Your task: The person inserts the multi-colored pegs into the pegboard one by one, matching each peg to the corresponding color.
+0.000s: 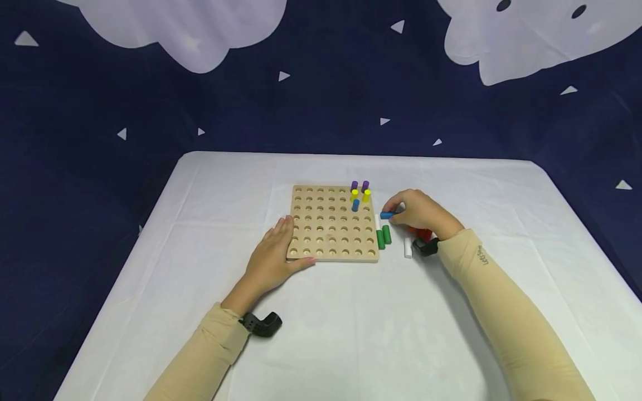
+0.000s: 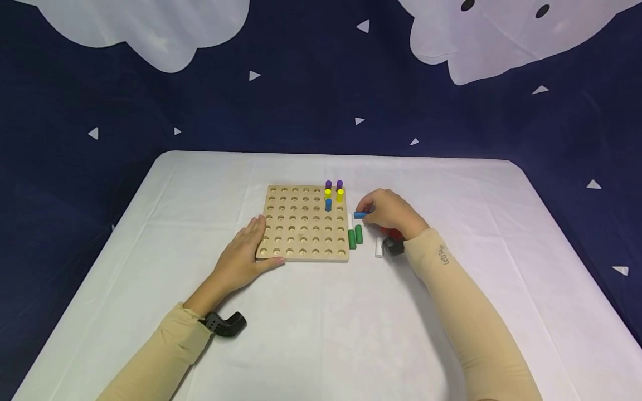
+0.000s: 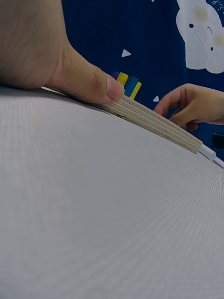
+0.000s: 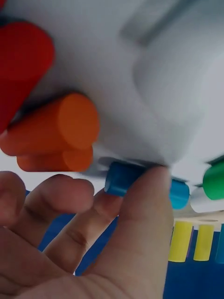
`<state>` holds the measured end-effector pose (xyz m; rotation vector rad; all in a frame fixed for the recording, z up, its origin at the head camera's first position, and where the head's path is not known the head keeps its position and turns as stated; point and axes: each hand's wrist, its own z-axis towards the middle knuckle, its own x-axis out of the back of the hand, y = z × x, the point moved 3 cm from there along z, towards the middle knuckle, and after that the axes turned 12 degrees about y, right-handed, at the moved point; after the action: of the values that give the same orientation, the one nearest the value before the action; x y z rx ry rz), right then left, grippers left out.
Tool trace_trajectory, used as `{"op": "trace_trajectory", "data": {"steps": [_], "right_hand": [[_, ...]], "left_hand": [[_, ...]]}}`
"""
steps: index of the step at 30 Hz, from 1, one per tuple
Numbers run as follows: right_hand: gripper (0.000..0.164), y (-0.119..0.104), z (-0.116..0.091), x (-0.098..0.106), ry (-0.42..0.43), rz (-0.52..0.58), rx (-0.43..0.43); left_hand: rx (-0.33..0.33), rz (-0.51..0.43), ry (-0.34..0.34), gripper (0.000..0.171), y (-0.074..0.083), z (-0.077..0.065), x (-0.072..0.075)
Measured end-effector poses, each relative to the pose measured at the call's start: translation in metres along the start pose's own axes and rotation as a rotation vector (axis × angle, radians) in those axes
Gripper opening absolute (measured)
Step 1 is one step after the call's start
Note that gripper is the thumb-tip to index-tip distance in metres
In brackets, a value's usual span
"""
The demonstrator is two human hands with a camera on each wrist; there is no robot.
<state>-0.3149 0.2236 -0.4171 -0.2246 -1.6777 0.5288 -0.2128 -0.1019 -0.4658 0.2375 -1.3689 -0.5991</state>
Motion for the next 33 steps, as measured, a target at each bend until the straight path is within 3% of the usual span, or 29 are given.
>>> {"op": "trace_trajectory", "data": {"steps": [9, 19, 25, 33], "right_hand": [[0.023, 0.003, 0.001, 0.0, 0.036, 0.007, 0.031], [0.019, -0.008, 0.004, 0.001, 0.204, 0.175, 0.056], [0.022, -0.017, 0.009, -0.005, 0.191, 0.303, 0.026], [0.026, -0.022, 0.014, -0.011, 0.155, 0.318, -0.007]], "left_hand": [[0.001, 0.005, 0.0, 0.114, 0.0, -0.001, 0.0], [-0.001, 0.001, 0.007, 0.115, -0.001, -0.001, 0.002], [-0.002, 0.005, 0.005, 0.114, -0.001, -0.001, 0.002], [-0.004, 0.004, 0.0, 0.114, 0.0, 0.0, 0.001]]}}
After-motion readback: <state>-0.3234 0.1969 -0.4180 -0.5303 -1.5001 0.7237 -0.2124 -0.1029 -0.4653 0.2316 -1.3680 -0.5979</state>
